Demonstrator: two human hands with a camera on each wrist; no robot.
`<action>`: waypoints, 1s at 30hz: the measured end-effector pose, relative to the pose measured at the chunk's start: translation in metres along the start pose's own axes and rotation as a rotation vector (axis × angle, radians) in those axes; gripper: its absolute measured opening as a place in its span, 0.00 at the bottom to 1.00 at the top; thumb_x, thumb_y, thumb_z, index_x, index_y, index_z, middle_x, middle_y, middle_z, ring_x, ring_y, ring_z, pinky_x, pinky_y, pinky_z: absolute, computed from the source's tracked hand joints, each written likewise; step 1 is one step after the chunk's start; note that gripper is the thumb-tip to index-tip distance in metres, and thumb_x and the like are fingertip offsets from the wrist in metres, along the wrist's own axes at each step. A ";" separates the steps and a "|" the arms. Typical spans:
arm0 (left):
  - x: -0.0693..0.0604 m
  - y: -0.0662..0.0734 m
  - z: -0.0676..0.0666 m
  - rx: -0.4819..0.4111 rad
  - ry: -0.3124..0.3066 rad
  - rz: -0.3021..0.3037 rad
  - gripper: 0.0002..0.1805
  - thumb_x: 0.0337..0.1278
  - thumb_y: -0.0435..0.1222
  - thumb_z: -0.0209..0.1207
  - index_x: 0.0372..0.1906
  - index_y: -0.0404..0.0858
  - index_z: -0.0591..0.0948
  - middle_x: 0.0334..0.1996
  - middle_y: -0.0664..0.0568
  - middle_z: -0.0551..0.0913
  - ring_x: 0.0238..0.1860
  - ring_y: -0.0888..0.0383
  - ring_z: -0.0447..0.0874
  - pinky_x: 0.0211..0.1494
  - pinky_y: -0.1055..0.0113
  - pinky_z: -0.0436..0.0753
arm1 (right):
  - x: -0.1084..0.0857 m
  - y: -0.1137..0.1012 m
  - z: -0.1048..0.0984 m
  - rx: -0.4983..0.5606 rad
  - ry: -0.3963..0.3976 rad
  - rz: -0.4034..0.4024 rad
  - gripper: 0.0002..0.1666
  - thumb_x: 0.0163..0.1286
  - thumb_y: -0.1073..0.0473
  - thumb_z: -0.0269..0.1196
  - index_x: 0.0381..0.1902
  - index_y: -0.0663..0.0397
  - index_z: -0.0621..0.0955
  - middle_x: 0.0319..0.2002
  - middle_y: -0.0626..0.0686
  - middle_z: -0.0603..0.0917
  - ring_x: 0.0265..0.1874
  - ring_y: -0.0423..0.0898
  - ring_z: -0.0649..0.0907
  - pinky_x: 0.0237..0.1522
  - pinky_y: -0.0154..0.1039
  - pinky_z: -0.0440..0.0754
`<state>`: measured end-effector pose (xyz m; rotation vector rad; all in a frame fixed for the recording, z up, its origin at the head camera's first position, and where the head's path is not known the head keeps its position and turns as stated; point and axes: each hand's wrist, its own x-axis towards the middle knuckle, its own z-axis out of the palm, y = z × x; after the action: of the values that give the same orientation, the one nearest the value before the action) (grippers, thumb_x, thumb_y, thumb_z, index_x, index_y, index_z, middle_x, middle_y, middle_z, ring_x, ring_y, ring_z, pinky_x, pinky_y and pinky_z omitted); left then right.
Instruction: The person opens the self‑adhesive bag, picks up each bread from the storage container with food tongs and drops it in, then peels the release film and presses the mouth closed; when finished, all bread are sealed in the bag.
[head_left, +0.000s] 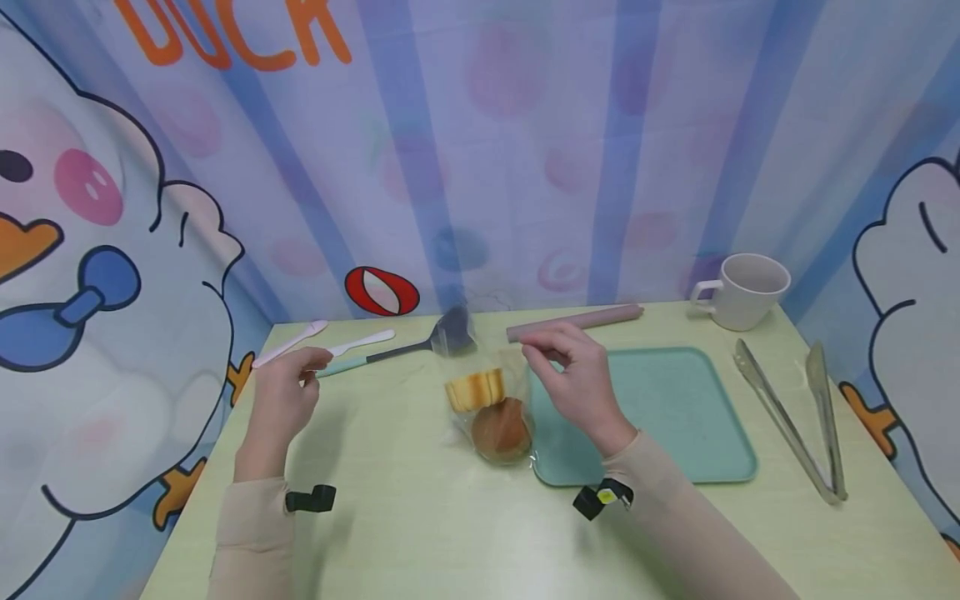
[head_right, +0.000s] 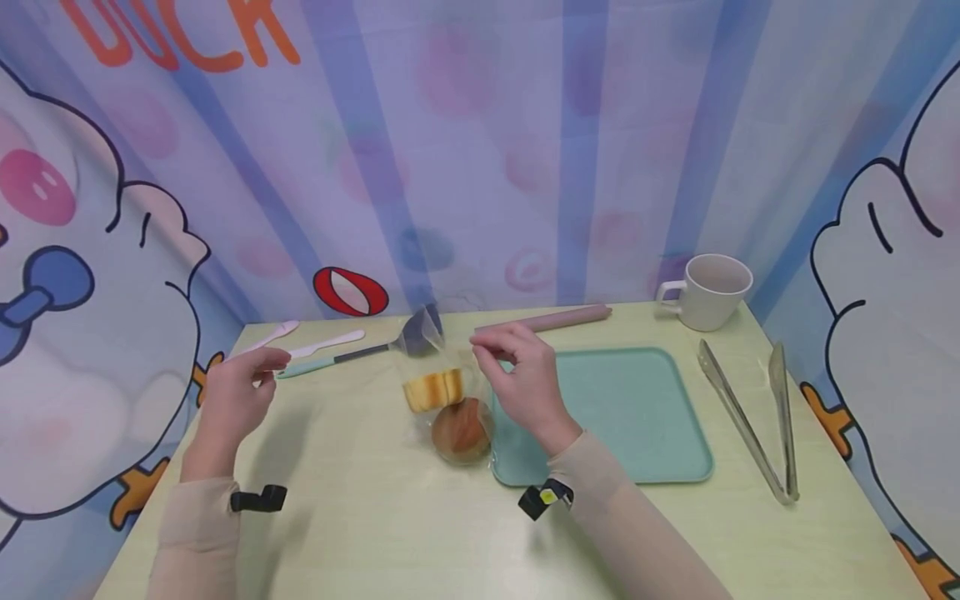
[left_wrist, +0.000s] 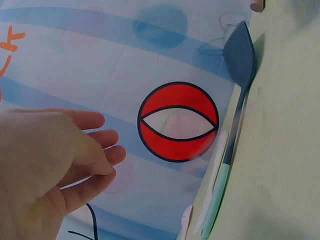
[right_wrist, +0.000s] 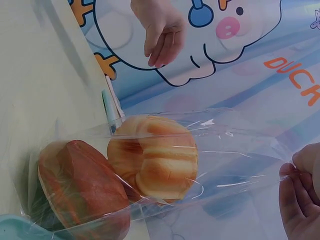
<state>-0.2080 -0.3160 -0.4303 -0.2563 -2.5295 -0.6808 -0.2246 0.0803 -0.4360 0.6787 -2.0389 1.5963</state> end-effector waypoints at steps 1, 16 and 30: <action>0.000 0.000 0.000 -0.011 -0.006 -0.009 0.18 0.55 0.13 0.56 0.46 0.28 0.88 0.41 0.36 0.90 0.43 0.39 0.90 0.47 0.42 0.89 | 0.000 -0.001 0.000 -0.004 0.001 -0.005 0.10 0.71 0.70 0.68 0.46 0.56 0.91 0.45 0.53 0.89 0.42 0.48 0.89 0.48 0.29 0.87; 0.020 0.050 0.050 -0.359 -0.082 -0.079 0.13 0.76 0.32 0.58 0.58 0.35 0.83 0.51 0.44 0.90 0.50 0.48 0.91 0.50 0.50 0.90 | 0.001 -0.007 0.000 0.028 -0.039 0.011 0.10 0.73 0.69 0.67 0.48 0.58 0.90 0.47 0.53 0.88 0.44 0.48 0.89 0.49 0.36 0.88; 0.033 0.072 0.095 -0.695 -0.244 -0.142 0.14 0.71 0.34 0.66 0.56 0.34 0.85 0.49 0.44 0.91 0.52 0.49 0.89 0.57 0.60 0.87 | 0.000 -0.004 -0.001 0.046 -0.064 0.020 0.10 0.73 0.69 0.67 0.48 0.55 0.90 0.47 0.52 0.88 0.44 0.47 0.89 0.47 0.35 0.89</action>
<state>-0.2547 -0.2039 -0.4547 -0.4155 -2.4518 -1.6655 -0.2221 0.0807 -0.4328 0.7372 -2.0666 1.6573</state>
